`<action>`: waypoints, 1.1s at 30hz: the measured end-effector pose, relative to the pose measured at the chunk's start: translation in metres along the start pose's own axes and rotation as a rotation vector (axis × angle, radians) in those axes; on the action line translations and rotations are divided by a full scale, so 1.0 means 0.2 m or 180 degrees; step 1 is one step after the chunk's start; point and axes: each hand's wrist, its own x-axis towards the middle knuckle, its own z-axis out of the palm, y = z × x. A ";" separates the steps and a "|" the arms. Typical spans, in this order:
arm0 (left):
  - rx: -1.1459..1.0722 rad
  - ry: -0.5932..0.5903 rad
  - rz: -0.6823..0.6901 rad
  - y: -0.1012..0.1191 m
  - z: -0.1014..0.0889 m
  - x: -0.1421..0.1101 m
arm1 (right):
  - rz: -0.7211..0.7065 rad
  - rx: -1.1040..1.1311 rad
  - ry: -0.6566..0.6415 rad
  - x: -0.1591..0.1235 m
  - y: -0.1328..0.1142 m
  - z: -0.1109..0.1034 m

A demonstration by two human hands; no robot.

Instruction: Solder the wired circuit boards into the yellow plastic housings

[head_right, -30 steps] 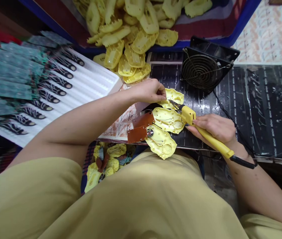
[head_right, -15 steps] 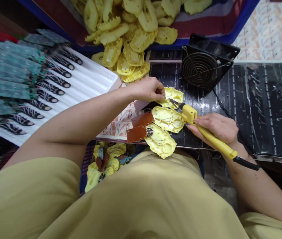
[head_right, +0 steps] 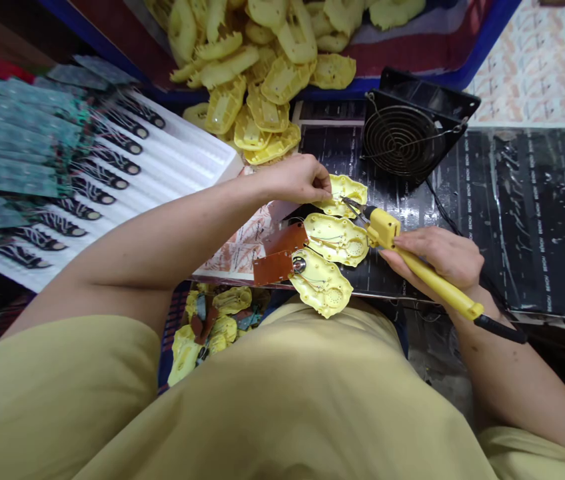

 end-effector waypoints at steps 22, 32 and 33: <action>-0.0139 0.0154 -0.0173 0.02 0.01 -0.01 | 0.0722 -0.0137 0.0043 -0.06 0.04 0.01; -0.0215 0.0196 -0.0009 -0.01 0.03 0.01 | 0.0346 0.0362 0.0011 -0.02 0.11 0.03; -0.0214 0.0188 -0.0043 -0.01 0.03 0.01 | 0.0310 0.0385 -0.0020 -0.01 0.11 0.03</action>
